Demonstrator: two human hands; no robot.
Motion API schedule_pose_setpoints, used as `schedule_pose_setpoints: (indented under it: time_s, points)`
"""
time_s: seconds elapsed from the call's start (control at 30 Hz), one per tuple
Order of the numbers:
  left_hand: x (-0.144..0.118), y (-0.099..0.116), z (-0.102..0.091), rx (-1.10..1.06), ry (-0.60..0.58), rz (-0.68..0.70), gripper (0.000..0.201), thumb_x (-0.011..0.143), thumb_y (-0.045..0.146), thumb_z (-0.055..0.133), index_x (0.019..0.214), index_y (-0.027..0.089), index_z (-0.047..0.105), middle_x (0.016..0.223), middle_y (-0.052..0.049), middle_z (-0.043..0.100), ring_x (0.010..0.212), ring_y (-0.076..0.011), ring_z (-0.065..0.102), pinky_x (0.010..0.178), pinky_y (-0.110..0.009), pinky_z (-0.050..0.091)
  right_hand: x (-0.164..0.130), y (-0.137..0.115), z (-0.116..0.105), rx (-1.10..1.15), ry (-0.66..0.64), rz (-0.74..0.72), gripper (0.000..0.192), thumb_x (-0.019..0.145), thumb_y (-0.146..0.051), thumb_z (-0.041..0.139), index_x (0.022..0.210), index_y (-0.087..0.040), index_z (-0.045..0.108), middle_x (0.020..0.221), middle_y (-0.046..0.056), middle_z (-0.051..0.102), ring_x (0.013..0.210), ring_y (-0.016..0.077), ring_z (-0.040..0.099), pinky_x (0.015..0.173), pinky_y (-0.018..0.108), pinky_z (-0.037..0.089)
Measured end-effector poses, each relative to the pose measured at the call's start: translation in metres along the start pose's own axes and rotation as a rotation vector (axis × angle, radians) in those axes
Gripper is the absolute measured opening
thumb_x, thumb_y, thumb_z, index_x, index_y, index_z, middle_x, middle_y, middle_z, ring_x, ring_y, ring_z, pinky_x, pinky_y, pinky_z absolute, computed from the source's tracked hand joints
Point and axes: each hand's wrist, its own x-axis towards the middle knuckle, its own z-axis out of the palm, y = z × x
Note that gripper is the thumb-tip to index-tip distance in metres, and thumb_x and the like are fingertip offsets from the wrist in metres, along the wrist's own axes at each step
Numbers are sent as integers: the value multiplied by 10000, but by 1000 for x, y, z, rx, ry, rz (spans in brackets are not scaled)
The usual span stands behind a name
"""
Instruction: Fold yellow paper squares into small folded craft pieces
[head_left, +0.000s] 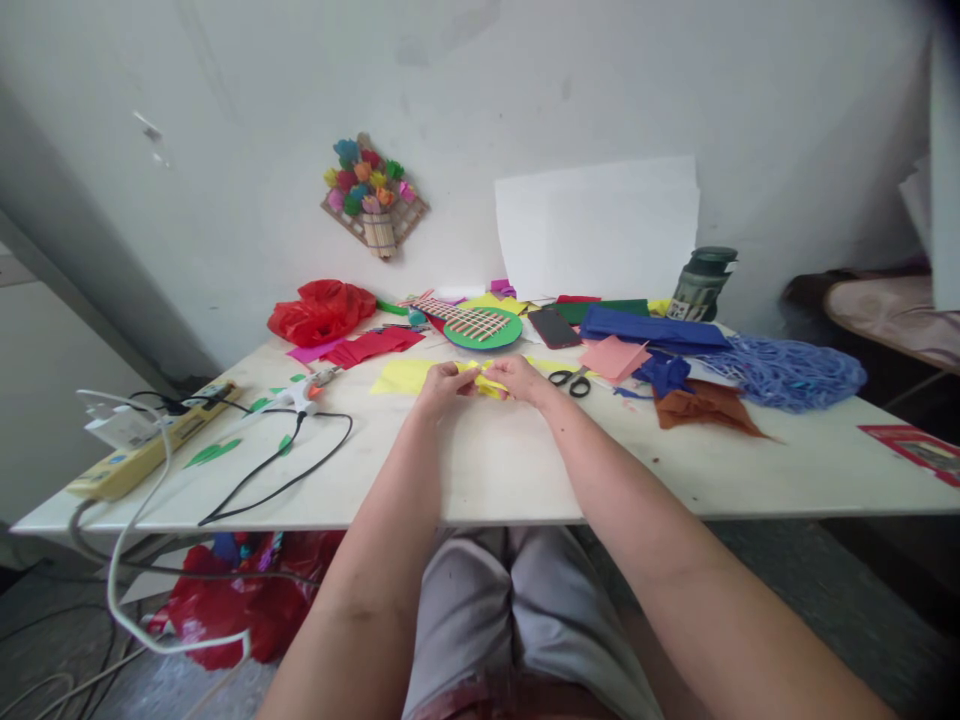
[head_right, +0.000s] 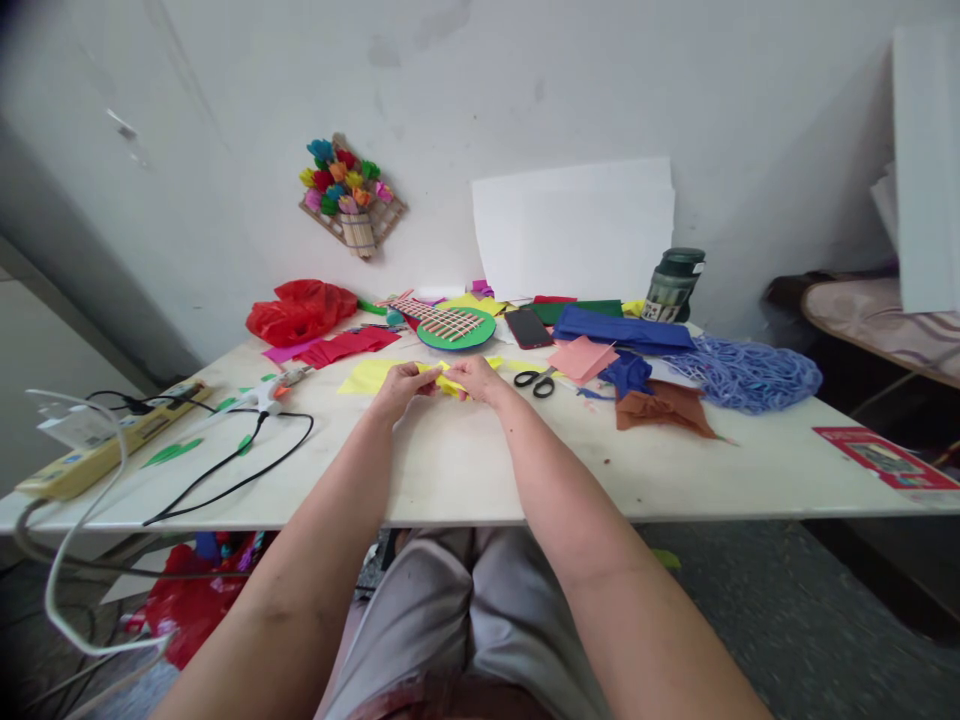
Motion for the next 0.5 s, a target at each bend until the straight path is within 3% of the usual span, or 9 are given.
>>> schedule_pose_setpoints:
  time_s: [0.27, 0.5]
  points:
    - [6, -5, 0, 111, 127, 96, 272, 591, 383, 635, 560, 126, 550, 495, -16, 559, 459, -101, 511, 490, -223, 415, 2, -2, 7, -33, 59, -54, 233, 704, -297, 477, 521, -156, 442, 413, -57, 376, 347, 56, 382, 339, 172, 296]
    - [1, 1, 2, -122, 80, 67, 278, 575, 381, 655, 594, 128, 543, 540, 5, 555, 504, -96, 524, 562, -246, 450, 2, -5, 11, -90, 129, -36, 198, 706, -292, 470, 576, -141, 476, 441, -59, 392, 350, 49, 382, 341, 163, 300]
